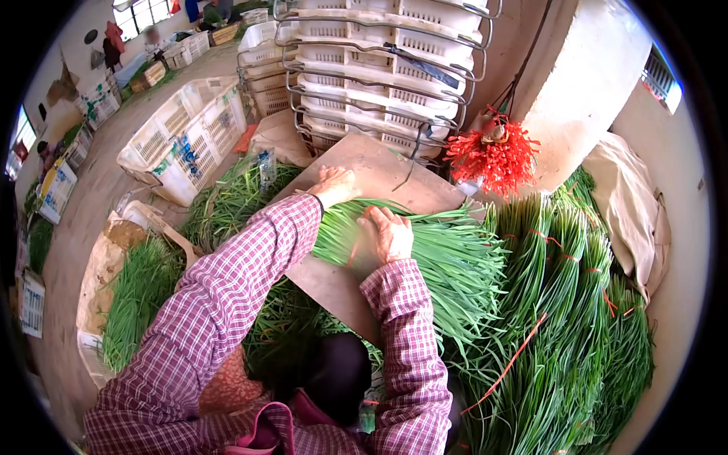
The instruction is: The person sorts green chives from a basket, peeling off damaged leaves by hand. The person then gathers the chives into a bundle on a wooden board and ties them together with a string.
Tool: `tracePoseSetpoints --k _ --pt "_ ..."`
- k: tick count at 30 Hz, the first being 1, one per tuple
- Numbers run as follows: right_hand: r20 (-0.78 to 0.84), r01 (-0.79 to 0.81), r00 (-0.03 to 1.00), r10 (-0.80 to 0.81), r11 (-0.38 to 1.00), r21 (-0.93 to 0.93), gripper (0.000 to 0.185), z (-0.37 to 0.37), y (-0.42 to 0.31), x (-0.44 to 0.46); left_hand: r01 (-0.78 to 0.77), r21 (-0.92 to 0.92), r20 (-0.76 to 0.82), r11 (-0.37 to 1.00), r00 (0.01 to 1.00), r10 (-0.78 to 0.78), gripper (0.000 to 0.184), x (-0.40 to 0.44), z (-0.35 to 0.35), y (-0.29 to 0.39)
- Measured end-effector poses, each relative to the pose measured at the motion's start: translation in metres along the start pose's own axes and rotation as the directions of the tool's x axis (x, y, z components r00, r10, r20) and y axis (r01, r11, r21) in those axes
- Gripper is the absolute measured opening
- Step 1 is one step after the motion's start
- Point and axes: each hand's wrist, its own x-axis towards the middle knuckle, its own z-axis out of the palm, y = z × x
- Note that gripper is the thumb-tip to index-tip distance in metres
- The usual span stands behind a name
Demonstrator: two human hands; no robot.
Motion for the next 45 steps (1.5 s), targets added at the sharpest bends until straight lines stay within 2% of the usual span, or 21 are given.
tracePoseSetpoints --k 2,4,8,10,11,12,14,16,19,20,22,23,24,26,28,32,34,36,38,41,45 --pt "-0.026 0.006 1.000 -0.006 1.000 0.001 0.021 0.001 0.000 -0.002 0.023 0.022 -0.001 0.999 1.000 -0.023 0.027 0.006 0.003 0.005" --pt "0.007 -0.029 1.000 0.029 0.999 -0.022 0.022 -0.003 -0.005 -0.003 0.075 -0.023 0.092 0.997 0.993 -0.073 0.039 0.010 0.000 0.007" --pt "0.024 -0.001 1.000 0.002 0.999 -0.037 0.023 -0.010 -0.011 -0.005 0.110 0.013 0.144 0.994 0.983 -0.111 0.028 0.015 -0.001 0.010" --pt "-0.021 -0.015 1.000 0.014 1.000 -0.011 0.024 -0.008 -0.011 -0.008 -0.058 -0.410 0.110 0.910 0.988 0.113 0.023 0.008 -0.002 0.003" --pt "-0.020 -0.018 1.000 0.017 1.000 -0.007 0.024 -0.008 -0.011 -0.011 -0.105 -0.516 0.120 0.850 0.974 0.193 0.024 0.004 -0.002 0.001" --pt "-0.030 -0.008 1.000 0.008 1.000 -0.021 0.025 -0.009 -0.013 -0.015 -0.101 -0.512 0.122 0.853 0.975 0.188 0.024 -0.001 -0.003 0.001" --pt "-0.062 -0.003 0.998 0.000 0.999 -0.038 0.027 -0.008 -0.021 -0.022 -0.132 -0.673 0.158 0.728 0.935 0.317 0.020 -0.012 -0.007 0.005" --pt "-0.130 0.012 0.991 -0.016 0.999 -0.033 0.023 -0.011 -0.035 -0.033 -0.183 -0.719 0.137 0.670 0.908 0.395 0.020 -0.037 -0.017 0.015" --pt "-0.231 0.128 0.963 -0.140 0.990 -0.067 0.018 -0.020 -0.050 -0.048 -0.273 -0.582 0.019 0.766 0.937 0.348 0.023 -0.085 -0.046 0.037" --pt "-0.269 0.143 0.951 -0.154 0.988 -0.062 0.016 -0.023 -0.057 -0.056 -0.332 -0.557 -0.077 0.761 0.933 0.351 0.021 -0.100 -0.047 0.040" --pt "-0.293 0.137 0.943 -0.158 0.986 -0.092 0.016 -0.032 -0.067 -0.074 -0.279 -0.598 -0.110 0.751 0.957 0.268 0.018 -0.133 -0.053 0.049" --pt "-0.286 0.103 0.951 -0.114 0.993 -0.052 0.016 -0.039 -0.074 -0.084 -0.332 -0.605 -0.197 0.724 0.943 0.268 0.015 -0.145 -0.042 0.049" --pt "-0.274 0.097 0.956 -0.107 0.994 -0.049 0.017 -0.045 -0.075 -0.093 -0.261 -0.638 -0.143 0.725 0.965 0.221 0.017 -0.160 -0.039 0.053" --pt "-0.236 0.013 0.972 -0.016 1.000 -0.013 0.018 -0.049 -0.078 -0.109 -0.244 -0.691 -0.132 0.681 0.968 0.214 0.014 -0.183 -0.036 0.060" --pt "-0.219 -0.043 0.975 0.043 0.999 0.008 0.018 -0.053 -0.085 -0.118 -0.230 -0.660 -0.080 0.715 0.968 0.238 0.014 -0.196 -0.041 0.061" --pt "-0.206 -0.100 0.973 0.102 0.995 0.020 0.017 -0.055 -0.090 -0.116 -0.370 -0.689 -0.234 0.623 0.927 0.291 0.012 -0.200 -0.028 0.053" --pt "-0.175 -0.116 0.978 0.116 0.993 0.016 0.019 -0.053 -0.087 -0.112 -0.341 -0.702 -0.191 0.626 0.936 0.296 0.012 -0.201 -0.028 0.047" --pt "-0.013 -0.202 0.979 0.202 0.979 0.010 0.019 -0.055 -0.083 -0.109 -0.325 -0.717 -0.181 0.617 0.941 0.285 0.013 -0.200 -0.028 0.044" --pt "0.004 -0.221 0.975 0.221 0.975 0.001 0.020 -0.052 -0.077 -0.108 -0.236 -0.762 -0.081 0.603 0.958 0.273 0.017 -0.198 -0.027 0.042" --pt "0.106 -0.245 0.963 0.249 0.968 -0.048 0.022 -0.054 -0.075 -0.104 -0.312 -0.747 -0.173 0.587 0.944 0.281 0.016 -0.200 -0.022 0.041" --pt "0.119 -0.245 0.962 0.248 0.969 -0.038 0.022 -0.053 -0.073 -0.103 -0.334 -0.712 -0.204 0.618 0.940 0.273 0.012 -0.203 -0.024 0.042"
